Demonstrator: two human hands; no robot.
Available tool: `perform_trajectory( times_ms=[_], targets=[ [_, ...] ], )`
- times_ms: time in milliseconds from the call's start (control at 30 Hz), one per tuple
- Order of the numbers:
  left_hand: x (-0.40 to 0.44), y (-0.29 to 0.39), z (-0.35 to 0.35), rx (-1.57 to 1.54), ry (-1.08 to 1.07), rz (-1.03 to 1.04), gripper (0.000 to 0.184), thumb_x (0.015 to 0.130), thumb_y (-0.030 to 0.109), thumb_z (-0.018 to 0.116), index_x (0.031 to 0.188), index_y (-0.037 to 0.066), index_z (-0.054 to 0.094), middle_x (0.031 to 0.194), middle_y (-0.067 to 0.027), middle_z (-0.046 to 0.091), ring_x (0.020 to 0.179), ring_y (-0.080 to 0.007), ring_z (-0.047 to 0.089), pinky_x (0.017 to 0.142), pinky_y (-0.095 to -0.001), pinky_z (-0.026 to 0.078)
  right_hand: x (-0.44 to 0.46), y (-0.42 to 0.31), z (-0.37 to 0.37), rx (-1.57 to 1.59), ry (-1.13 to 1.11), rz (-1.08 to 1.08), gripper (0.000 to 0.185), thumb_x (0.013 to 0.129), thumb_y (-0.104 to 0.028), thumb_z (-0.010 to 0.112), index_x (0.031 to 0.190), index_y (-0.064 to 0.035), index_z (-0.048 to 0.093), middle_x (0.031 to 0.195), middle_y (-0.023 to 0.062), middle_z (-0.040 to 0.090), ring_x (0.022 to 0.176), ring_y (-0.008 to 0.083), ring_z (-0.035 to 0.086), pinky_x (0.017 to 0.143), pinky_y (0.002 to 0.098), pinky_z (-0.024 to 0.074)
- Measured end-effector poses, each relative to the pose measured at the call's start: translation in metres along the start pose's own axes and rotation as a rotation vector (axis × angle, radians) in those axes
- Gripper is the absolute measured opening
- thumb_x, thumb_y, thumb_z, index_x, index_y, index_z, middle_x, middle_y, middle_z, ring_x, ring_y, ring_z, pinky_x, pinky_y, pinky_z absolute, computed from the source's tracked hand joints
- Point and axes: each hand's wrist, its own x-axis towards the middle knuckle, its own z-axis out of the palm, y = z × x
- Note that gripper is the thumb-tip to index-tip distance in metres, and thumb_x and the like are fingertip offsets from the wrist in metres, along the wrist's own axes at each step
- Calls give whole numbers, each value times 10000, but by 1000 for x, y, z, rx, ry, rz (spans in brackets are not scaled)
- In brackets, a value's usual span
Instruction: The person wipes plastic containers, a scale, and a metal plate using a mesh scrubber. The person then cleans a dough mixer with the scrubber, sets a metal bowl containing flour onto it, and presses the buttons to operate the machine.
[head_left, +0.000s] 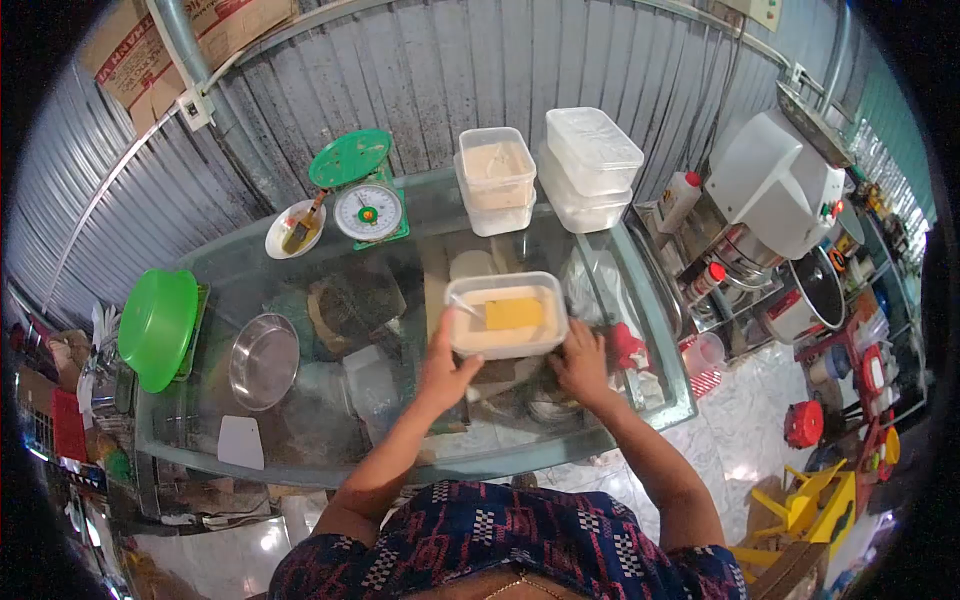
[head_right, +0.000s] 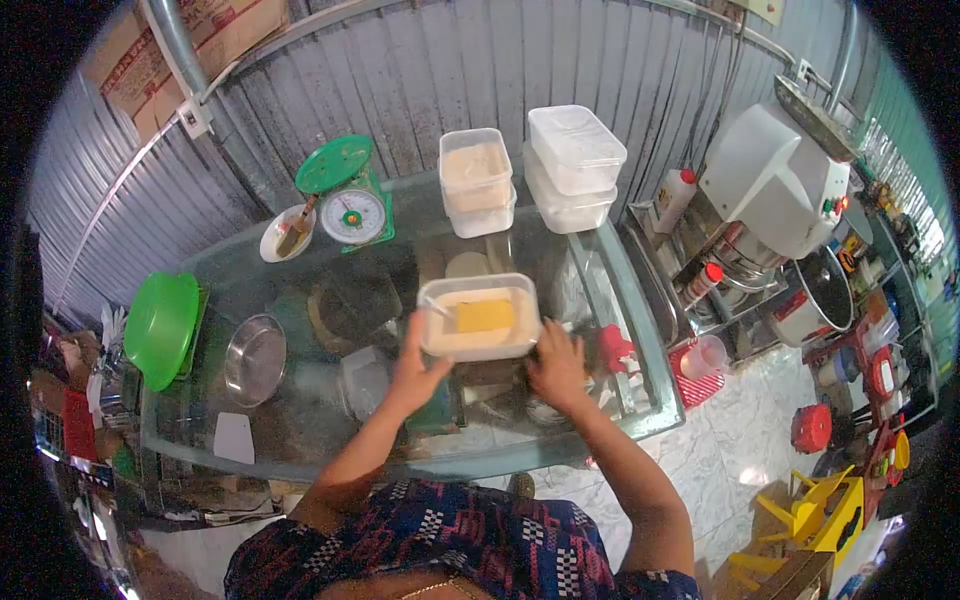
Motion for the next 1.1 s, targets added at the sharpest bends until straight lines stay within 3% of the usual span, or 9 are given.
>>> perform_trajectory(
  times_ms=[300,467,500,600,667,800,933,1033,1100],
  targets=[
    [8,-103,-91,-180,396,-164,690,728,12,644,1354,50,357,1356,-157,402,1247,-291,385,1064,-384,272,54,-106,55,18,-85,-411,637,841,-417,545,1352,-80,368,1373,187,382,1296,331,335,1050,546,236],
    [16,-129,-137,192,486,-266,695,731,7,628,1365,88,355,1377,-189,366,1257,-350,359,1062,-392,271,72,-72,26,109,-178,-609,521,835,-398,565,1288,-160,471,1369,136,404,1267,315,377,1042,548,235],
    [13,-121,-136,191,487,-272,695,731,7,628,1365,88,355,1377,-189,366,1257,-350,359,1062,-392,271,82,-50,30,107,-63,-526,472,798,-351,617,1219,-155,528,1288,126,481,1215,311,431,978,517,319],
    [13,-67,-122,385,592,-291,703,748,54,648,1379,96,339,1388,-207,349,1268,-380,336,1067,-416,261,98,28,6,50,124,-217,493,789,-347,636,1217,-125,538,1291,133,483,1211,309,436,962,517,318],
    [14,-27,-101,433,676,-30,720,766,94,659,1397,105,313,1413,-192,327,1296,-376,305,1061,-432,268,93,73,-16,-63,180,-48,512,802,-356,627,1250,-135,512,1290,125,479,1215,302,427,1004,530,292],
    [52,14,-61,248,389,182,597,791,117,673,1327,60,417,1341,-194,425,1208,-340,432,979,-407,375,52,115,-43,-174,203,96,507,841,-371,577,1281,-142,474,1341,127,435,1269,302,369,1020,572,259],
    [132,34,-20,-517,151,-280,541,834,260,641,1299,60,453,1235,-121,523,1020,-232,559,750,-335,504,16,105,-50,-234,203,158,506,852,-375,558,1291,-143,462,1359,132,423,1270,308,369,1016,579,260],
    [193,34,3,-738,165,-411,553,816,363,634,1271,91,475,1207,-113,529,944,-261,584,705,-370,520,12,103,-49,-251,226,156,517,852,-382,553,1294,-133,456,1350,136,431,1266,310,373,1015,581,258],
    [229,34,12,-693,116,-547,706,784,488,626,1349,142,381,1293,-175,446,937,-378,572,690,-433,529,13,100,-53,-250,223,161,523,853,-386,549,1294,-122,456,1351,137,431,1267,309,373,1015,583,255]
  ],
)
